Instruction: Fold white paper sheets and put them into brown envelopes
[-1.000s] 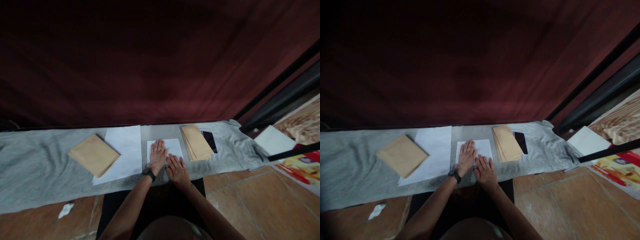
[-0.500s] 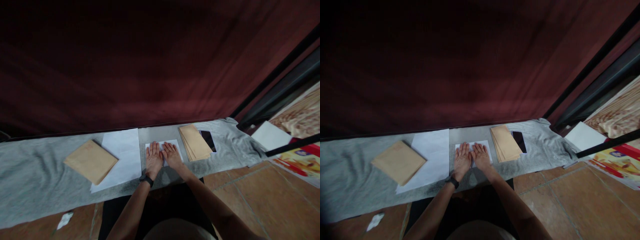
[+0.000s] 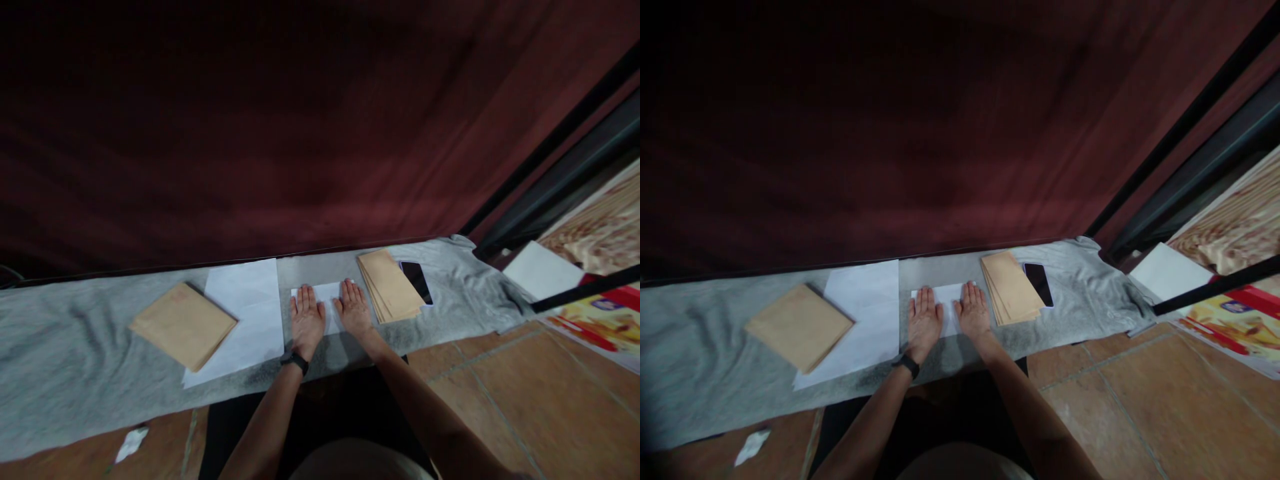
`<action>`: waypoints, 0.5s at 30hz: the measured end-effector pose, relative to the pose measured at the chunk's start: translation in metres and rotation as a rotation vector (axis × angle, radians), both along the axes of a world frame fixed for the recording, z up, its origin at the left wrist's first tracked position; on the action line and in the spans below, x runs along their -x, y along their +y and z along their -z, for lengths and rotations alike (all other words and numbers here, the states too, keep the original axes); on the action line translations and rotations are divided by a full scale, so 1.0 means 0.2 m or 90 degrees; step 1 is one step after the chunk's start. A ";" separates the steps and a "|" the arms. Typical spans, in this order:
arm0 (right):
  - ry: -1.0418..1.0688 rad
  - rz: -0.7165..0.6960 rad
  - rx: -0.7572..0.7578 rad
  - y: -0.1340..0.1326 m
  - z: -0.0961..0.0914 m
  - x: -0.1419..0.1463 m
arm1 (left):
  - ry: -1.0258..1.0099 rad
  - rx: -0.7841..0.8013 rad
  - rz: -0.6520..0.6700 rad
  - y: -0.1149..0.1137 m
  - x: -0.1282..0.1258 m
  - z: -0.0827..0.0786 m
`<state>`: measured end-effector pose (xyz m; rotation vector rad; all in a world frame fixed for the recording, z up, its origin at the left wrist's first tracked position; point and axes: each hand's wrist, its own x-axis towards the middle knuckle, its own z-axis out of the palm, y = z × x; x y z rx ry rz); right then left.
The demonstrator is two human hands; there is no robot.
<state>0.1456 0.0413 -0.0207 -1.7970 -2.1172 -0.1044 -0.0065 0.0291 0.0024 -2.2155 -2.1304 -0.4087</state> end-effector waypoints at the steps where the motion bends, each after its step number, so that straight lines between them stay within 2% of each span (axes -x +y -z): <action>1: -0.002 0.004 -0.009 -0.01 0.00 -0.01 | -0.002 -0.005 -0.005 0.00 0.00 0.00; 10: -0.012 0.012 -0.072 -0.16 0.02 -0.07 | -0.010 -0.006 -0.010 0.00 0.00 0.00; 15: -0.027 0.001 -0.070 -0.26 0.02 -0.09 | -0.001 -0.011 -0.003 -0.01 0.00 -0.01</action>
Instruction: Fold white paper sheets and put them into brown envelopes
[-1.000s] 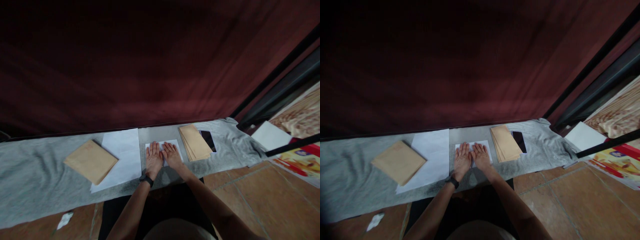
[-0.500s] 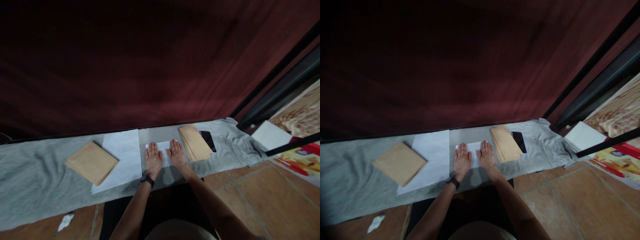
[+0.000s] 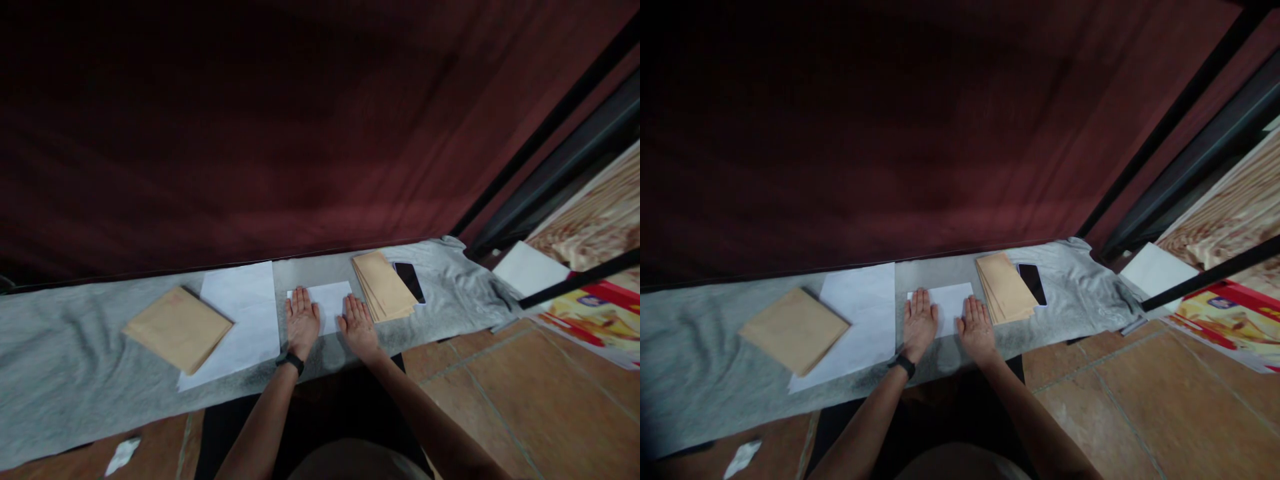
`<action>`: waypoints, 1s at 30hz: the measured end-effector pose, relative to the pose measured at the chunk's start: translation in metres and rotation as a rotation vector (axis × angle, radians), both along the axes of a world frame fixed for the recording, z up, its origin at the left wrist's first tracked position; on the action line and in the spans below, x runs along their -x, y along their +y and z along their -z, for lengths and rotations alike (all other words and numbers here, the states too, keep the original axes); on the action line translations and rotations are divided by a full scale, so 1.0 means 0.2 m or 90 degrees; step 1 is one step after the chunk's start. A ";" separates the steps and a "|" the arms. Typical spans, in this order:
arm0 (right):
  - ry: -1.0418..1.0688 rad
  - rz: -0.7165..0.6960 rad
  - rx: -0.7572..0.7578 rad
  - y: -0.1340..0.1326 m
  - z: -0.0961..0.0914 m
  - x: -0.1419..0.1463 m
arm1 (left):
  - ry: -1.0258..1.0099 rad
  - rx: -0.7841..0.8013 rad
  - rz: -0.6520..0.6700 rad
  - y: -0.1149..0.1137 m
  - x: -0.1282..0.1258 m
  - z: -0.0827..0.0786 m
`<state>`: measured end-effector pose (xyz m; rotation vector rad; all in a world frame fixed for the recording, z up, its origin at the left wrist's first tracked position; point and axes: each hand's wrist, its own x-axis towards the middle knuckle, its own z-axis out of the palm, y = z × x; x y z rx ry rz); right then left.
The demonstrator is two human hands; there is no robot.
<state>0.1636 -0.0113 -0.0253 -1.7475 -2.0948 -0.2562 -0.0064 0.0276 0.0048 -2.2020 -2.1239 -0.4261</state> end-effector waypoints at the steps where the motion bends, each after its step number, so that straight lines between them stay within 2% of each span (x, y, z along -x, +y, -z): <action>1: -0.002 -0.003 0.003 -0.02 0.00 0.00 | -0.001 0.000 0.001 0.00 0.00 0.00; 7: -0.015 -0.033 0.005 -0.11 0.01 -0.04 | 0.004 0.004 0.014 0.00 0.01 -0.01; 10: -0.020 -0.046 0.002 -0.13 0.01 -0.05 | 0.016 0.007 0.050 -0.03 0.03 -0.01; 22: -0.005 -0.055 0.024 -0.13 -0.01 -0.05 | 0.035 0.047 0.229 -0.27 0.08 -0.04; 27: -0.028 -0.056 0.103 -0.11 -0.08 -0.06 | 0.106 0.150 0.232 -0.28 0.04 -0.05; 30: -0.080 -0.085 0.172 -0.07 -0.15 -0.08 | 0.122 0.168 0.221 -0.28 0.00 -0.06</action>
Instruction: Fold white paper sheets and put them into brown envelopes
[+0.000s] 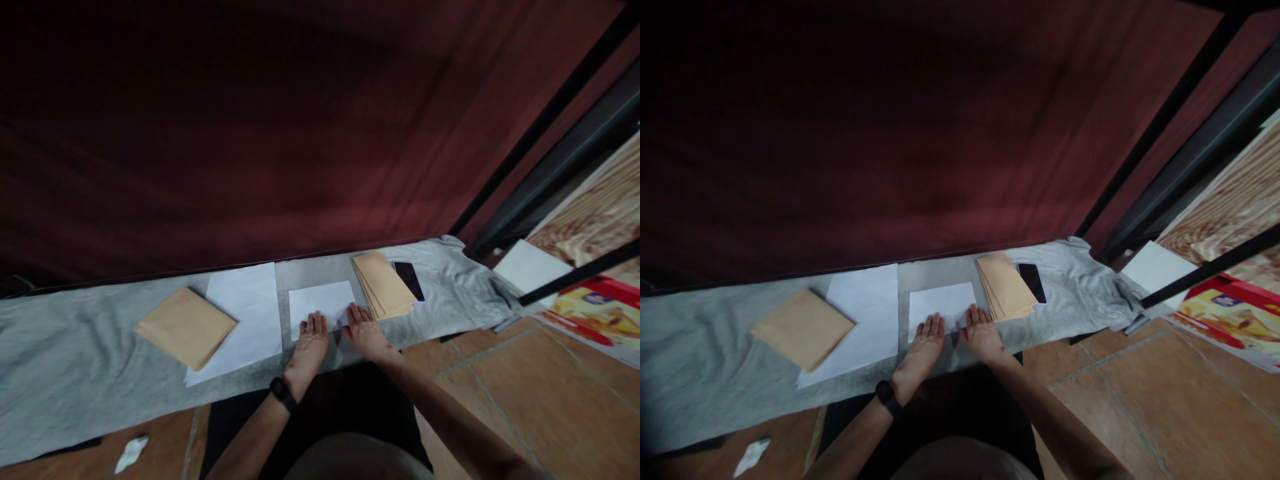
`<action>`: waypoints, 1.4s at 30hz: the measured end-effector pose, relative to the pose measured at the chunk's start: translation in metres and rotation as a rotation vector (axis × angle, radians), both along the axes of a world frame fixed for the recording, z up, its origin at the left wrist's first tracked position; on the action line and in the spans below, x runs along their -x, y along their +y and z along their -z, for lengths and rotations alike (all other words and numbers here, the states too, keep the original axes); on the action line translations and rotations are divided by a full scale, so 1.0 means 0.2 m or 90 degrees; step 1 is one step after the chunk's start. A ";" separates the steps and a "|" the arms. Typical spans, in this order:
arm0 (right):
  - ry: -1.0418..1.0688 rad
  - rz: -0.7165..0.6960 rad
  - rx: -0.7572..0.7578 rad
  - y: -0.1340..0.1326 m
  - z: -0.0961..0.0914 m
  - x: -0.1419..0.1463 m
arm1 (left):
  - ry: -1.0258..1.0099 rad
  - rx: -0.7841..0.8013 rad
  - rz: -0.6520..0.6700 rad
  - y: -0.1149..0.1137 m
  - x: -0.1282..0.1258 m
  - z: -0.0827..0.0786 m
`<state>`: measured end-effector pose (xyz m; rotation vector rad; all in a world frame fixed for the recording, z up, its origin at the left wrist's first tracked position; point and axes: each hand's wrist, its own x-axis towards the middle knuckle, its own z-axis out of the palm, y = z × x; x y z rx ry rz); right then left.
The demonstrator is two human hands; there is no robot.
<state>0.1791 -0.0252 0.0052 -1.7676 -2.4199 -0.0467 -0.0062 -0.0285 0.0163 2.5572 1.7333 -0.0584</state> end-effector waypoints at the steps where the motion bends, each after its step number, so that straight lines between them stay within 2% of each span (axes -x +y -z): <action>1: -0.017 -0.016 0.014 0.01 -0.02 -0.01 | -0.002 -0.003 -0.001 0.00 -0.01 0.00; 4: -0.045 -0.049 0.029 0.05 -0.05 -0.04 | 0.002 -0.013 0.005 -0.01 -0.03 -0.02; 12: -0.045 -0.069 0.017 0.07 -0.02 -0.07 | 0.007 -0.071 -0.007 -0.05 -0.05 -0.04; 16: -0.037 -0.083 0.015 0.07 -0.09 -0.09 | -0.012 -0.070 -0.014 -0.05 -0.02 -0.05; 20: -0.009 -0.098 -0.004 0.09 -0.23 -0.15 | -0.048 -0.073 -0.030 -0.03 0.04 -0.11; 25: 0.047 -0.084 -0.068 0.19 -0.48 -0.22 | -0.156 -0.071 -0.131 0.00 0.10 -0.28; 29: 0.172 -0.079 -0.173 0.28 -0.69 -0.21 | -0.243 -0.033 -0.210 -0.01 0.09 -0.39; 32: 0.225 -0.065 -0.204 0.35 -0.82 -0.16 | -0.396 -0.009 -0.216 -0.02 0.07 -0.40; 34: 0.264 -0.068 -0.217 0.39 -0.85 -0.12 | -0.524 0.018 -0.225 -0.01 0.07 -0.36; 36: 0.300 -0.080 -0.224 0.42 -0.84 -0.07 | -0.650 0.071 -0.252 0.00 0.07 -0.29; 38: 0.325 -0.093 -0.209 0.42 -0.77 -0.03 | -0.743 0.132 -0.282 0.02 0.08 -0.21; 42: 0.316 -0.132 -0.092 0.33 -0.50 0.06 | -0.758 0.138 -0.316 0.03 0.10 -0.06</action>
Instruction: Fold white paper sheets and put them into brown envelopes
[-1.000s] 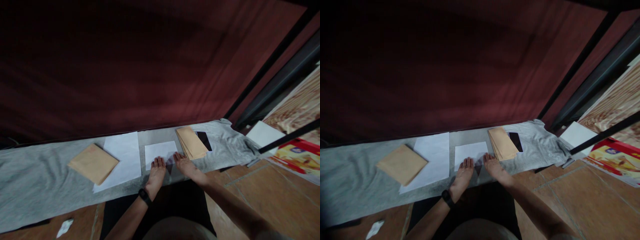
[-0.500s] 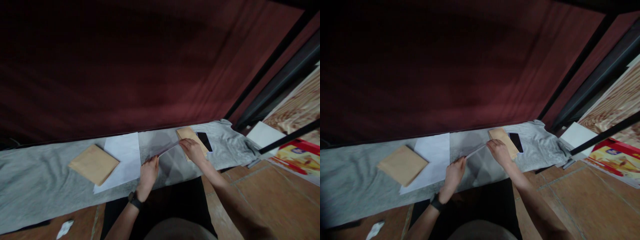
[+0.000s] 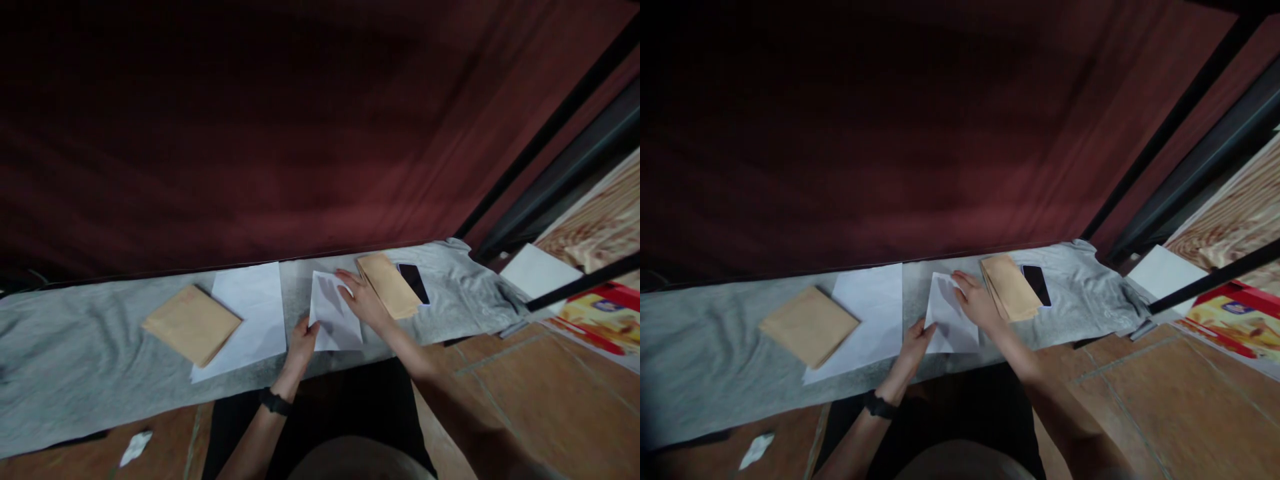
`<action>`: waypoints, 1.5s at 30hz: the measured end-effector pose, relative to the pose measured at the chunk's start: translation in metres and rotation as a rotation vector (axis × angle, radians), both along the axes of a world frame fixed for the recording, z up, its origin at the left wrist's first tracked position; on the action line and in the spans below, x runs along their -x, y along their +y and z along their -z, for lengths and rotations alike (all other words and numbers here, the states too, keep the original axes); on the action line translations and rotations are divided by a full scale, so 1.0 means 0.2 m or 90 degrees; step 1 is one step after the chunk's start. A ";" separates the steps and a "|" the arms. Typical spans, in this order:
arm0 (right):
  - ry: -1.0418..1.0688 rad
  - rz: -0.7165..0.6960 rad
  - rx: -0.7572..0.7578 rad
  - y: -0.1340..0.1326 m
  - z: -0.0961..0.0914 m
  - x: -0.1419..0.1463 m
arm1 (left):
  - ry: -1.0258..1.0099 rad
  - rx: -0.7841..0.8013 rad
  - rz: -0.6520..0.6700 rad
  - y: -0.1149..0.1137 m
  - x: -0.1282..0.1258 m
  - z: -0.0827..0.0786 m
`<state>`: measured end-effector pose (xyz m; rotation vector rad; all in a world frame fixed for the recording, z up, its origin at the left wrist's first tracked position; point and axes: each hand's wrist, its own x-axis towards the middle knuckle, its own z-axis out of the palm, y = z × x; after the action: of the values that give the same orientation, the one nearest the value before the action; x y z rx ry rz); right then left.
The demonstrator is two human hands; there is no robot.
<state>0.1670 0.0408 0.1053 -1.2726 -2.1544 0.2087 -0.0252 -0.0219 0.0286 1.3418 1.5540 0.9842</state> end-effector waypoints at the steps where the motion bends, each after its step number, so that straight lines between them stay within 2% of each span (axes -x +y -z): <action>1: -0.013 -0.017 0.027 -0.04 0.08 0.02 | 0.006 0.001 -0.010 0.00 0.00 0.03; 4: -0.086 -0.068 0.071 -0.17 0.29 0.07 | 0.033 0.002 -0.042 -0.01 0.00 0.09; 6: -0.127 -0.061 0.070 -0.26 0.40 0.09 | 0.057 0.006 -0.055 -0.01 0.00 0.11; 10: -0.191 -0.011 0.053 -0.36 0.51 0.09 | 0.099 0.029 -0.054 -0.04 0.01 0.11; 13: -0.217 0.009 0.036 -0.39 0.52 0.08 | 0.194 0.041 -0.065 -0.11 0.02 0.05; 14: -0.221 0.012 0.032 -0.40 0.52 0.08 | 0.289 0.023 -0.075 -0.13 0.02 0.03; 16: -0.225 0.020 0.024 -0.40 0.53 0.08 | 0.462 -0.061 -0.057 -0.16 0.00 0.00; 18: -0.235 0.020 0.019 -0.40 0.53 0.07 | 0.546 -0.165 0.016 -0.16 -0.04 0.00; 20: -0.250 0.007 0.011 -0.40 0.55 0.07 | 0.550 -0.249 0.118 -0.12 -0.09 0.02; 22: -0.262 -0.006 0.001 -0.39 0.56 0.07 | 0.541 -0.281 0.198 -0.07 -0.14 0.06; 28: -0.218 0.015 -0.031 -0.40 0.58 0.07 | 0.568 -0.277 0.256 0.11 -0.18 0.12; 35: -0.191 0.025 -0.021 -0.39 0.55 0.08 | 0.614 -0.214 0.210 0.28 -0.14 0.13; 45: -0.187 0.019 -0.005 -0.40 0.53 0.07 | 0.657 -0.146 0.064 0.34 -0.07 0.14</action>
<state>0.1526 -0.0395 -0.0006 -1.4031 -2.3754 -0.0011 -0.0121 0.0460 0.0016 2.2701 2.0892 0.3825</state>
